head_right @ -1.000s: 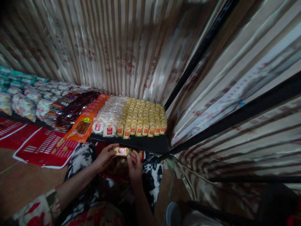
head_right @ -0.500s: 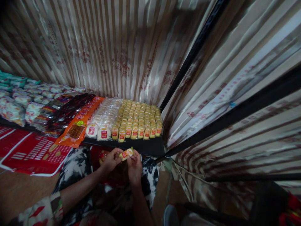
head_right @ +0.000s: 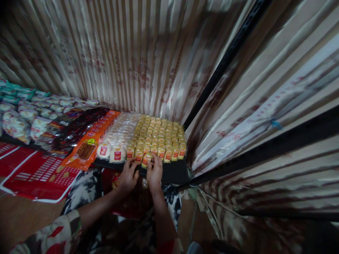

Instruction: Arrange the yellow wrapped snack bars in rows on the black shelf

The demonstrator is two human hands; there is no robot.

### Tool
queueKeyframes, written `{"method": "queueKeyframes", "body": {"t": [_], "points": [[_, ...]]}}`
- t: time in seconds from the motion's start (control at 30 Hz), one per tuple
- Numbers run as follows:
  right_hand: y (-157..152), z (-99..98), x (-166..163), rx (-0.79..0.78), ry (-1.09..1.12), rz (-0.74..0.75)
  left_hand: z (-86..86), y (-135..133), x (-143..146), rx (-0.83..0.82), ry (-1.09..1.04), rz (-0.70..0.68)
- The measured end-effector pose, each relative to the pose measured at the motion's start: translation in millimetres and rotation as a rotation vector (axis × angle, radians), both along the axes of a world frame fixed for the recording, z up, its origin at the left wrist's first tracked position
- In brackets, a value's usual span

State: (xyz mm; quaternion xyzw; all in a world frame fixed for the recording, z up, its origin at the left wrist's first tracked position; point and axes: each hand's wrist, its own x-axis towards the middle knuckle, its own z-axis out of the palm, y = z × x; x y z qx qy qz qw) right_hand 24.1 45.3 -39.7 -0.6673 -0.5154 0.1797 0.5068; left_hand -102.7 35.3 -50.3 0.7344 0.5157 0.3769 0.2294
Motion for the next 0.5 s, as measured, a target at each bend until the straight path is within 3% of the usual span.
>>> {"method": "queueKeyframes", "body": {"t": [0.27,0.4,0.5], "points": [[1.3,-9.8,-13.0,0.038,0.031,-0.061,-12.0,3.4,-2.8,0.075,0.054,0.004],[-3.8,-16.5,-20.7,0.007,-0.095,-0.172,-10.2,4.8,-5.1,0.087,0.065,-0.014],[-3.5,-19.8,-21.3,-0.018,-0.181,-0.118,-9.2,7.1,-6.6,0.082,0.073,-0.033]]}}
